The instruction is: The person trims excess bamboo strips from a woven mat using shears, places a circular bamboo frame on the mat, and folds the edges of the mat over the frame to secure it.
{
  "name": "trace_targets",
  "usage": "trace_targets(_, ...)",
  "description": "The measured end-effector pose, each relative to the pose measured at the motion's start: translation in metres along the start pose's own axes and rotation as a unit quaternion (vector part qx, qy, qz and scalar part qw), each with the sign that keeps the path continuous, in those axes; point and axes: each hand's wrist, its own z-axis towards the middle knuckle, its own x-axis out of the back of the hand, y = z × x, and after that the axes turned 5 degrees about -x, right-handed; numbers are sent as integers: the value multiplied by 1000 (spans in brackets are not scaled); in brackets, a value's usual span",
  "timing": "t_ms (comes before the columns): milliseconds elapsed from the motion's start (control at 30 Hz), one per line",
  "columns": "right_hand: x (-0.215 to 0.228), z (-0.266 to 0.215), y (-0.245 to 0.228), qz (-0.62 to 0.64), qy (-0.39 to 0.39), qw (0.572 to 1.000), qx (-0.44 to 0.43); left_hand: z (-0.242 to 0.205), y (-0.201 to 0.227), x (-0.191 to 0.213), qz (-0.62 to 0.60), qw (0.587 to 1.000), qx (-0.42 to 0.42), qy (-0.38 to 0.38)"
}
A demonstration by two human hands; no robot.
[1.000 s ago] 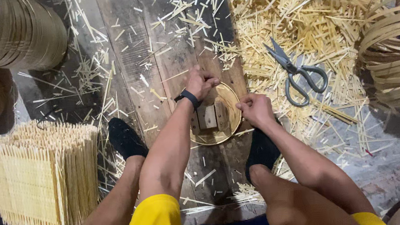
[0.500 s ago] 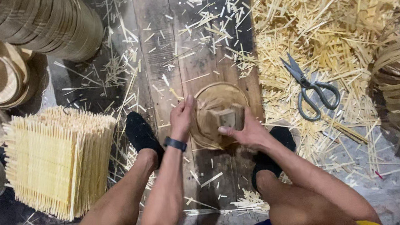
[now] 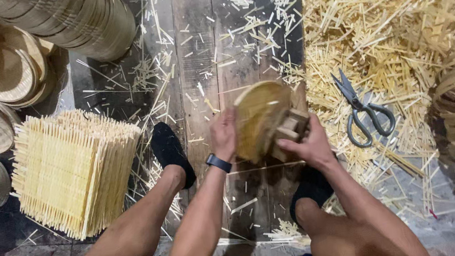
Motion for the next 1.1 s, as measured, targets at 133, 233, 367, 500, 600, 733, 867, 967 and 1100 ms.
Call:
trace_targets(133, 37, -11, 13, 134, -22, 989, 54, 51, -100, 16, -33, 999, -15, -11)
trace_targets(233, 61, -17, 21, 141, 43, 989, 29, 80, -175, 29, 148, 973, -59, -165)
trace_targets(367, 76, -21, 26, 226, 56, 970, 66, 132, -176, 34, 160, 970, 57, -176)
trace_targets(500, 78, -27, 35, 238, 60, 968, 50, 199, -96, 37, -535, 838, 105, 28)
trace_targets(600, 63, -24, 40, 282, 43, 958, 20, 198, -49, 20, -532, 846, 4, 36)
trace_targets(733, 34, -22, 24, 389, -80, 918, 1, 115, -60, -41, 23, 933, -250, -257)
trace_targets(867, 3, -16, 12, 439, -125, 887, -77, 31, -105, -102, -304, 930, 148, -145)
trace_targets(967, 3, -6, 44, 311, -104, 942, -62, 30, -126, -97, -374, 927, 37, 5)
trace_targets(1100, -19, 22, 104, 138, -16, 987, -81, 38, -108, -9, -124, 985, -115, -25)
